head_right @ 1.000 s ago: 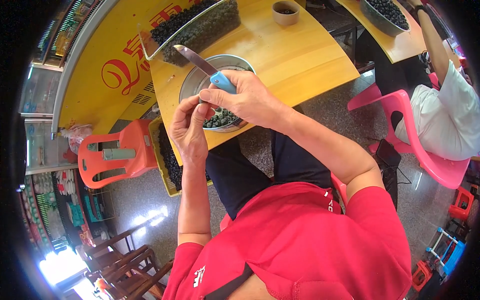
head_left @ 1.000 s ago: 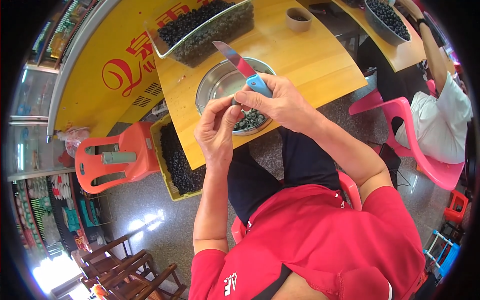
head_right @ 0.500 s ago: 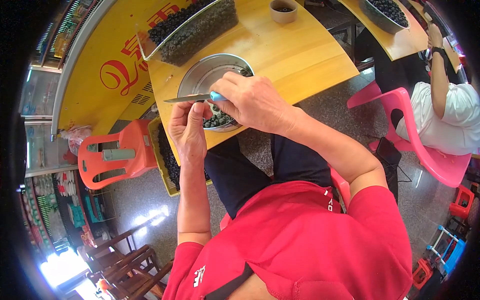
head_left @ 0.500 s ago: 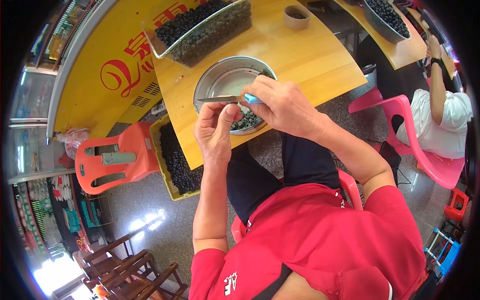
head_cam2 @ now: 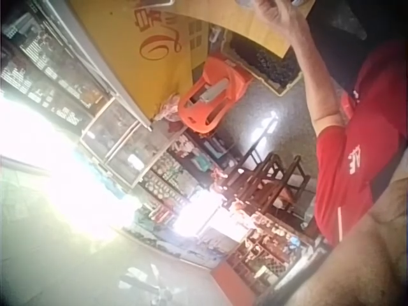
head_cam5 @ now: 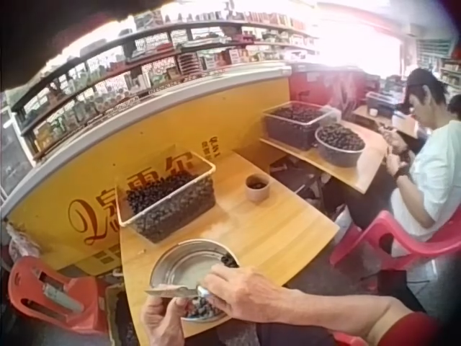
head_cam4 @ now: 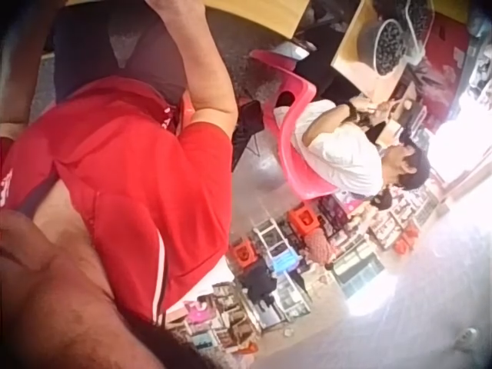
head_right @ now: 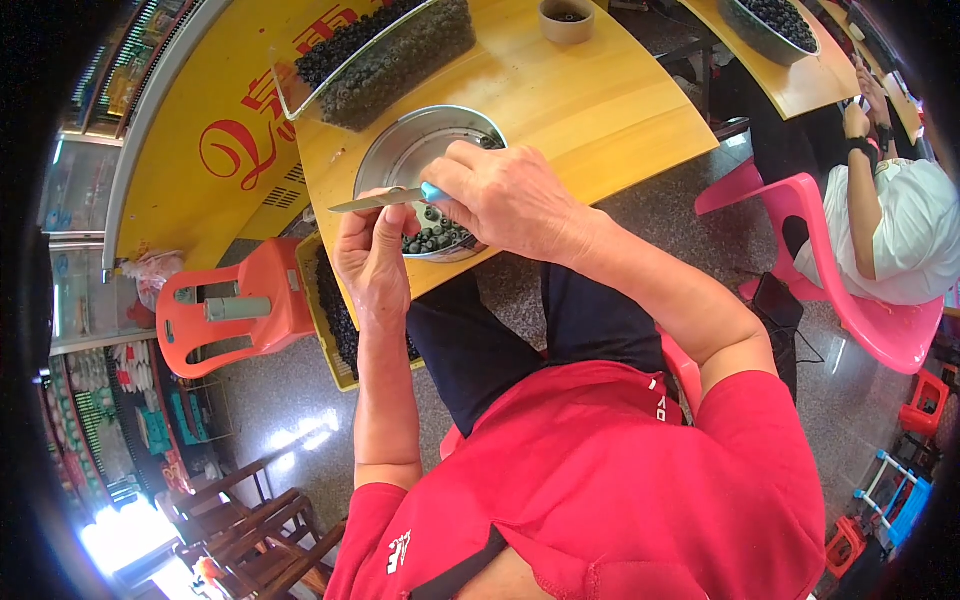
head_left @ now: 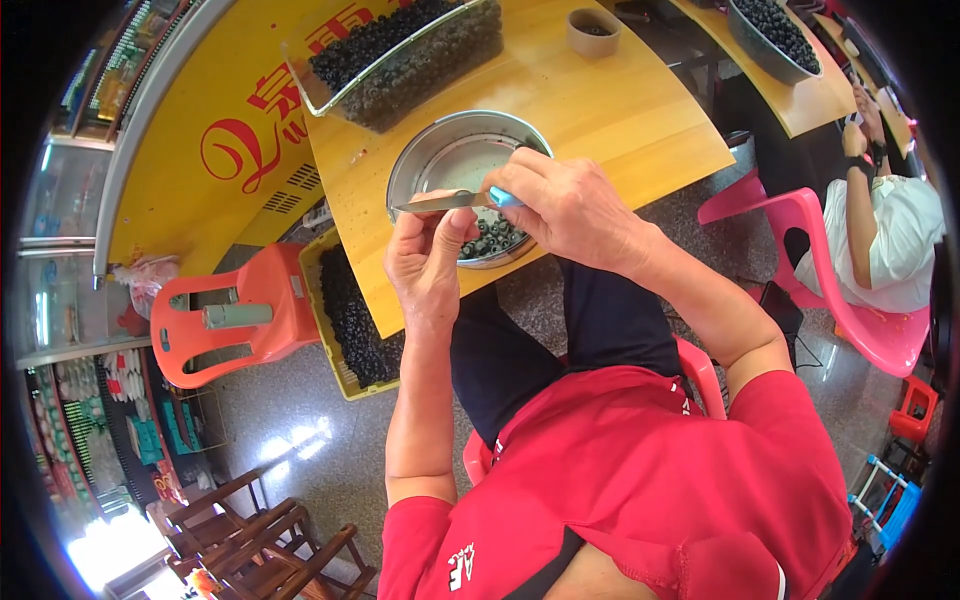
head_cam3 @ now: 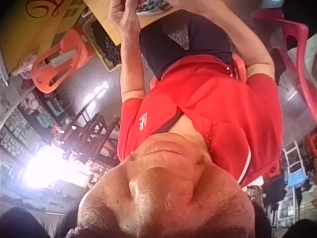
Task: Removing pits from small dark fruits using a small knife.
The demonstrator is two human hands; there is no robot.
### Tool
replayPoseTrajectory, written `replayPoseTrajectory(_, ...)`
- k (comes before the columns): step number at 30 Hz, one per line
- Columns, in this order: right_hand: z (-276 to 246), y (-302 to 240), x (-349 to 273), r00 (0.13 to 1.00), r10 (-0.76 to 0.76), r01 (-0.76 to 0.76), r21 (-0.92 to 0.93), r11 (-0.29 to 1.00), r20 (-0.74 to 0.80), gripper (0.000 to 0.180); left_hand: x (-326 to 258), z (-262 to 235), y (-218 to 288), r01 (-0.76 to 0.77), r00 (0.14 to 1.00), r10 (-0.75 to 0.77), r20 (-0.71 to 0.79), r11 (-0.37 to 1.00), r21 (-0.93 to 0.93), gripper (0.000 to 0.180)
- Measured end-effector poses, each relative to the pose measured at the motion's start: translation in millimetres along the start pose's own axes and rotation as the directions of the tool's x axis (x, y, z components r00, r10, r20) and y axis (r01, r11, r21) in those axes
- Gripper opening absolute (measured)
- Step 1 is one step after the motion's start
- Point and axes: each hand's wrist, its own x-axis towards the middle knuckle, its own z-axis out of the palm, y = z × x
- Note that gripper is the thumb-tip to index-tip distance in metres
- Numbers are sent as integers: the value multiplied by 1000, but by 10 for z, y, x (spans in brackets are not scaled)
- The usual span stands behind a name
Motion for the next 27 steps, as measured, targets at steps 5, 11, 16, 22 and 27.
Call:
replayPoseTrajectory(5, 50, 101, -16, 998, 63, -62, -42, 997, 28, 16, -11, 31, 75, -30, 998, 32, 56, 999, -37, 16)
replayPoseTrajectory(11, -4, 118, -26, 987, 146, -135, 134, 982, -74, 17, 240, -217, 159, 275, 960, -262, 101, 806, -524, 15)
replayPoseTrajectory(16, -16, 122, -48, 984, 166, -151, 188, 970, -66, 19, 559, -403, 34, 400, 914, -376, 152, 898, -184, 13)
replayPoseTrajectory(22, -59, 151, -95, 980, 185, -167, 213, 963, -69, 19, 755, -282, -123, 192, 818, -533, 217, 608, 770, 22)
replayPoseTrajectory(27, -86, 166, -126, 982, 167, -146, 199, 969, -92, 19, 715, -299, -270, -432, 814, -432, 389, -2, 902, 29)
